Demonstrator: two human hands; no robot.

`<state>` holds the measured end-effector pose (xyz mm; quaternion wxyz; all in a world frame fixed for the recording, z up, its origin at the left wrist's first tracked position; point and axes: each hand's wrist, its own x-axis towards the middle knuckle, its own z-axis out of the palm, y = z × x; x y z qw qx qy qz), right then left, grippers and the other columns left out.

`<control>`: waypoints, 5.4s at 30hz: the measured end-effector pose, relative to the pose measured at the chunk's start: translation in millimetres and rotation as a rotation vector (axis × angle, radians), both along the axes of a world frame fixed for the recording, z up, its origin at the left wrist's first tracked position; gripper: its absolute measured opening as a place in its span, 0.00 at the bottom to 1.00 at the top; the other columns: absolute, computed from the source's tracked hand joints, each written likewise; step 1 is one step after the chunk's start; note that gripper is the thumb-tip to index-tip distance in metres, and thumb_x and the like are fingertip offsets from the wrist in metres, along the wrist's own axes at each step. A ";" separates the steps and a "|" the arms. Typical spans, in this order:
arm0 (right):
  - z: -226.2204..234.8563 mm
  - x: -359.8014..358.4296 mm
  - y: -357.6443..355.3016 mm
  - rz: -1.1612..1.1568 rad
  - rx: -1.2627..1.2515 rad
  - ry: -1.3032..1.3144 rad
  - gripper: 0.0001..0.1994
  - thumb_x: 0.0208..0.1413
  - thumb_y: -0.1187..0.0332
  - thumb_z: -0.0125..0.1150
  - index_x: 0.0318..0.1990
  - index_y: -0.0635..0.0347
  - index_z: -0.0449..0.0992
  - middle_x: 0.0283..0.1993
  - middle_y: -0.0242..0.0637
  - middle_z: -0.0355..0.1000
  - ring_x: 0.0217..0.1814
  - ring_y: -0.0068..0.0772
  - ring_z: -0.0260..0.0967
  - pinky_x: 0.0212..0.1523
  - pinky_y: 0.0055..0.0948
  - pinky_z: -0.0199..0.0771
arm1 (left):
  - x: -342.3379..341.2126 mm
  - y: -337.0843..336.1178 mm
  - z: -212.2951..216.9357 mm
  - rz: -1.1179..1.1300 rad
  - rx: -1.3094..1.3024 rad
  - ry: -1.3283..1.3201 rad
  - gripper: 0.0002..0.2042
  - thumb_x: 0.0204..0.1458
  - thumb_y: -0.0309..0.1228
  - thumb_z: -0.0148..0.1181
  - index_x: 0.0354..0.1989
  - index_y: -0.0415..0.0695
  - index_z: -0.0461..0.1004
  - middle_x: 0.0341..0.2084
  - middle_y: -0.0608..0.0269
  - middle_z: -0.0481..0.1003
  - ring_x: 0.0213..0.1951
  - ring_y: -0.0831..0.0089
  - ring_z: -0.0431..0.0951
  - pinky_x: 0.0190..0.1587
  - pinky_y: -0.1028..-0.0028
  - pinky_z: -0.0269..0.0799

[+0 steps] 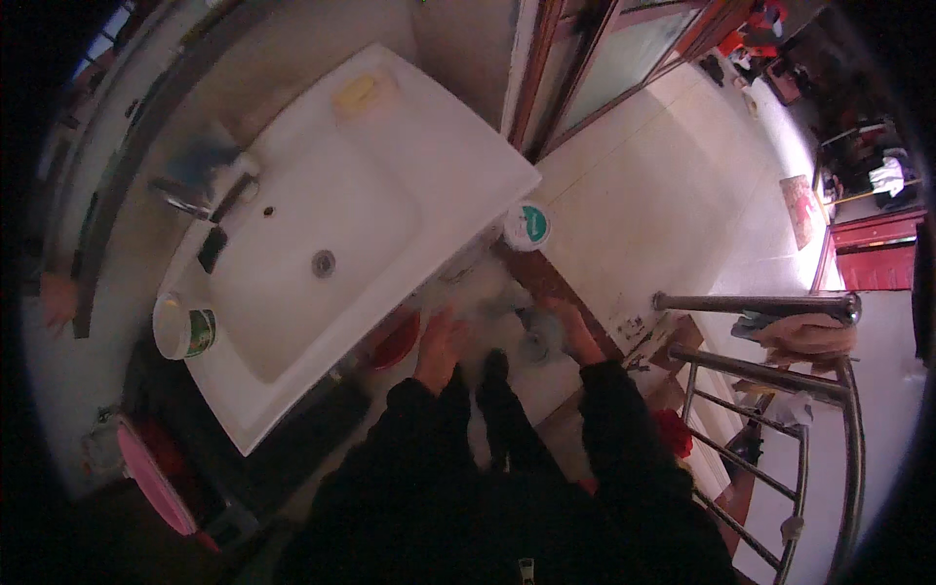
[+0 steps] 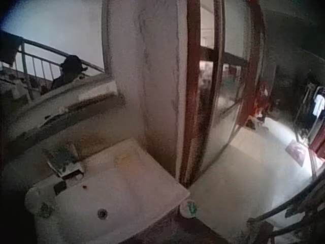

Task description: The person washes a cloth under running water in a sink, then carries a red basin into a living room. They wring the cloth and wipe a large window with metal bars using the damp cloth.

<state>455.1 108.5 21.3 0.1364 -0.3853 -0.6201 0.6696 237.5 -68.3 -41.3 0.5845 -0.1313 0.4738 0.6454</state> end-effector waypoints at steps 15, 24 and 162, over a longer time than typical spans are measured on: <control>-176.3 32.8 -90.3 -0.652 -1.126 0.884 0.22 0.61 0.66 0.50 0.62 0.61 0.67 0.66 0.42 0.66 0.69 0.44 0.60 0.73 0.47 0.52 | -85.1 -262.7 -417.8 0.069 -0.448 0.361 0.28 0.56 0.45 0.62 0.62 0.46 0.65 0.53 0.57 0.71 0.47 0.63 0.73 0.45 0.60 0.75; -140.6 7.0 -80.6 -0.682 -0.764 0.446 0.25 0.69 0.49 0.42 0.63 0.56 0.67 0.63 0.46 0.67 0.64 0.49 0.64 0.71 0.54 0.53 | -84.2 -182.7 -355.2 0.679 -0.492 0.179 0.27 0.56 0.48 0.61 0.64 0.58 0.66 0.52 0.68 0.71 0.45 0.68 0.70 0.48 0.68 0.72; 201.5 -467.6 50.7 1.053 0.459 0.327 0.14 0.61 0.68 0.55 0.53 0.58 0.77 0.46 0.42 0.78 0.48 0.35 0.76 0.51 0.35 0.76 | -334.9 -7.1 223.3 -0.588 -0.244 1.267 0.25 0.56 0.31 0.59 0.63 0.42 0.66 0.57 0.51 0.72 0.58 0.57 0.72 0.63 0.63 0.65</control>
